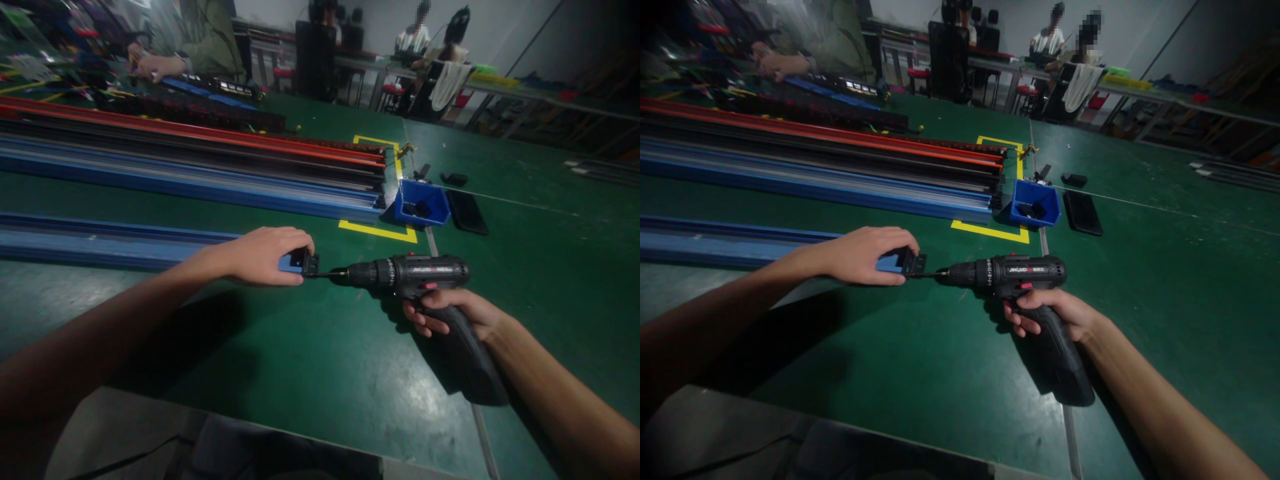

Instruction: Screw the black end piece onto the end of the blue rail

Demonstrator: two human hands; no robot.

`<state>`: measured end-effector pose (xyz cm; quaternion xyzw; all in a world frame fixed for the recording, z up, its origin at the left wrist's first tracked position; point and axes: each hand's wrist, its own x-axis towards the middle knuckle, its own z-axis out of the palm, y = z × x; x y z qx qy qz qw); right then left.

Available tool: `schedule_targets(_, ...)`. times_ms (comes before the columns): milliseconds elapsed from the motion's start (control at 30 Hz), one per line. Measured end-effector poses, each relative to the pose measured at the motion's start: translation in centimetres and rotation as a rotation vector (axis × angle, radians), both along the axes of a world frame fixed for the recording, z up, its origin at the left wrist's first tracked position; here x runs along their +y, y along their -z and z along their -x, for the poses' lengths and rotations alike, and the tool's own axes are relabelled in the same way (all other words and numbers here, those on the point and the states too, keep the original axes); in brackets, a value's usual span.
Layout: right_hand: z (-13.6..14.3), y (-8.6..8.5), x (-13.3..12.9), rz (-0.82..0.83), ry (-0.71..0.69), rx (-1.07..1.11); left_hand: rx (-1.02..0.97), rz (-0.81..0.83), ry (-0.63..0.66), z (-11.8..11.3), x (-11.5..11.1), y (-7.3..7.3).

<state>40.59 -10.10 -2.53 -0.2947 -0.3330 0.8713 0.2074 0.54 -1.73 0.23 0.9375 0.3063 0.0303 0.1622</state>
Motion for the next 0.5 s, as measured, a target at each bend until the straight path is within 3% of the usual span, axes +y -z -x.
schedule_targets(500, 0.07, -0.07, -0.01, 0.049, 0.021, 0.008, 0.007, 0.0, -0.013, -0.1, -0.03, -0.19)
